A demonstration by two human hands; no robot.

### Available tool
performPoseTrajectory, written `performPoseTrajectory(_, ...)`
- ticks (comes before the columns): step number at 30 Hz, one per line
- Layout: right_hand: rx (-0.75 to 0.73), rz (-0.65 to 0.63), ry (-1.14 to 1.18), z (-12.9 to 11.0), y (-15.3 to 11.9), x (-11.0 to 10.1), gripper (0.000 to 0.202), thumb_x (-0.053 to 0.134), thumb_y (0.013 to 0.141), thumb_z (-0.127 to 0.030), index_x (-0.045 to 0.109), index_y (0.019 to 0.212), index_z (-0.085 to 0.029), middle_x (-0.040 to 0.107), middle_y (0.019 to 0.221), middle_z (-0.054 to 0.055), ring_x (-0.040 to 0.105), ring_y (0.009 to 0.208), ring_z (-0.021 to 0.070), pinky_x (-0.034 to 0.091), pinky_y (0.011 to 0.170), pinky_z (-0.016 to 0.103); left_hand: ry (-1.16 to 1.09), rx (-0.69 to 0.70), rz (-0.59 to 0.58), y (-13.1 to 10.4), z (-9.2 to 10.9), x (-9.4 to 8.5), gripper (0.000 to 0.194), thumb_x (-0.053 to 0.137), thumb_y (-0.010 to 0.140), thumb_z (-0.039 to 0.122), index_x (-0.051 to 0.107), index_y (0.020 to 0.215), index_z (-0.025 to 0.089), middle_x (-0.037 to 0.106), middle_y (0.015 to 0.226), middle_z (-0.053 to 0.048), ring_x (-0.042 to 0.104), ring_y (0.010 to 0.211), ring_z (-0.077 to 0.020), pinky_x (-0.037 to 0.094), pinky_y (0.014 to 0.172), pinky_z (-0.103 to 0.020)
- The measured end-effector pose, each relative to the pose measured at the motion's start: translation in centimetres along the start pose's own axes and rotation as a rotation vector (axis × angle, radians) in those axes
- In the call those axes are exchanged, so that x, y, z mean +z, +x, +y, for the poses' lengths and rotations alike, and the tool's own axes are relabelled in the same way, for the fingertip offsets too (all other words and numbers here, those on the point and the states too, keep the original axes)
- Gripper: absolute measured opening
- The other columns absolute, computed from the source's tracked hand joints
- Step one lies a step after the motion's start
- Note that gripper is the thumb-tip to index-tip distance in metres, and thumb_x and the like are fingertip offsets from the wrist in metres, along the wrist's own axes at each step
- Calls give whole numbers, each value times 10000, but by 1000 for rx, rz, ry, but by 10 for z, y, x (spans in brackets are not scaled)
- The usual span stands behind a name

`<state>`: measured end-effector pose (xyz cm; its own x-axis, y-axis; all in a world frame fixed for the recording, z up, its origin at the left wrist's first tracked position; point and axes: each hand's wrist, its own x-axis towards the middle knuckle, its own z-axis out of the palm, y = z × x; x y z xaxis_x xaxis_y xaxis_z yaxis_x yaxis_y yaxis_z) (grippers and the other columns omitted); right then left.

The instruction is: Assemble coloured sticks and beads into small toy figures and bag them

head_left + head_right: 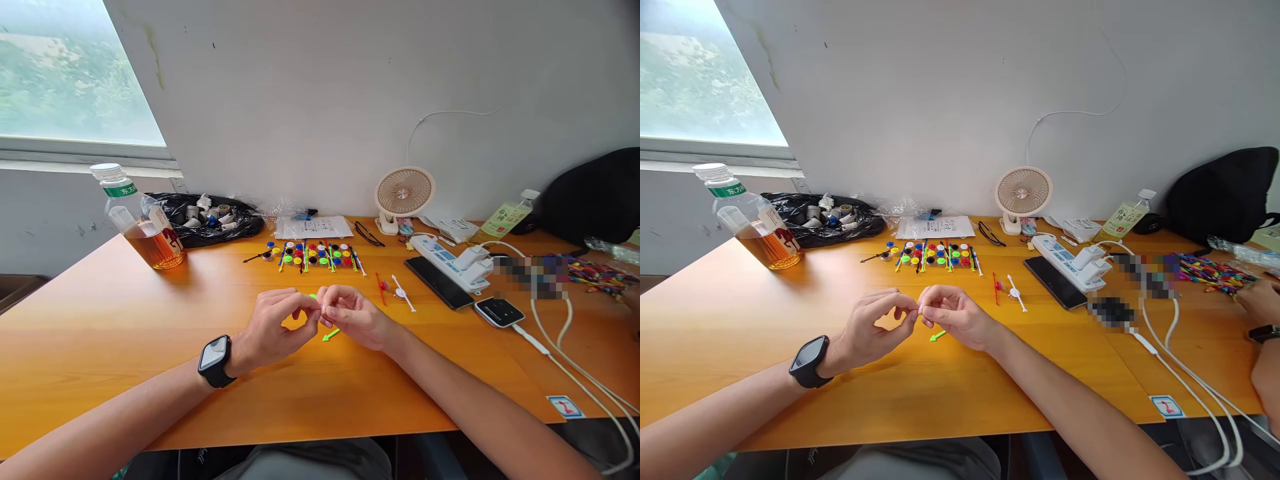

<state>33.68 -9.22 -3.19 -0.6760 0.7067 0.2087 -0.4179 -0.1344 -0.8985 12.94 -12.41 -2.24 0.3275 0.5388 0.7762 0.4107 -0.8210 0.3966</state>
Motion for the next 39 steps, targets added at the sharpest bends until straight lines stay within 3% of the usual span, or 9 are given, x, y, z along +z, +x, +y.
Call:
performPoseTrajectory(18, 24, 21, -78, 4, 0, 5, 227, 861, 878, -378, 721, 846, -201, 594, 851, 0, 522, 699, 114, 449, 647, 259, 8, -9, -27, -1, -2, 0, 89, 626, 884, 123, 613, 857, 207, 635, 653, 38, 566, 556, -91, 448, 559, -213)
performPoseTrajectory(20, -73, 82, -256, 4, -1, 7, 188, 822, 917, -374, 743, 859, -213, 602, 813, 3, 520, 683, 123, 443, 633, 267, -6, -50, -41, -4, -6, 0, 80, 617, 892, 131, 600, 873, 207, 626, 676, 36, 556, 578, -96, 446, 575, -222)
performPoseTrajectory(23, -366, 222, -771, 4, -5, 7, 87, 756, 975, -313, 806, 954, -244, 642, 780, 25, 548, 688, 150, 462, 653, 300, -57, -167, -58, -7, -17, 0, 67, 573, 937, 148, 575, 907, 207, 624, 744, 20, 546, 631, -108, 444, 601, -235)
performPoseTrajectory(25, -565, 219, -1114, 3, -10, 5, 129, 708, 1003, -261, 821, 1064, -273, 680, 800, 42, 578, 697, 167, 486, 675, 323, -105, -259, -41, -7, -25, -1, 80, 543, 993, 197, 569, 917, 204, 616, 779, 5, 539, 659, -116, 439, 605, -240)
performPoseTrajectory(27, -704, 136, -1334, 1, -15, 4, 230, 663, 1017, -201, 800, 1176, -296, 705, 826, 48, 603, 688, 169, 500, 669, 329, -142, -338, 1, -5, -33, -1, 152, 551, 1032, 275, 565, 902, 199, 595, 782, 0, 515, 653, -116, 417, 582, -239)
performPoseTrajectory(33, -1001, -4, -1565, -12, -26, 11, 503, 638, 990, -79, 648, 1440, -303, 749, 912, 48, 644, 653, 165, 478, 560, 319, -130, -462, 101, -2, -54, 3, 321, 587, 1055, 412, 549, 827, 190, 548, 730, 22, 434, 601, -96, 357, 538, -224)
performPoseTrajectory(39, -868, -29, -1519, -18, -35, 15, 464, 636, 1007, -126, 668, 1418, -341, 771, 1062, 64, 699, 695, 172, 535, 583, 321, -84, -490, 50, -5, -66, 7, 329, 601, 1043, 469, 630, 880, 184, 606, 726, 13, 490, 606, -103, 383, 545, -219)
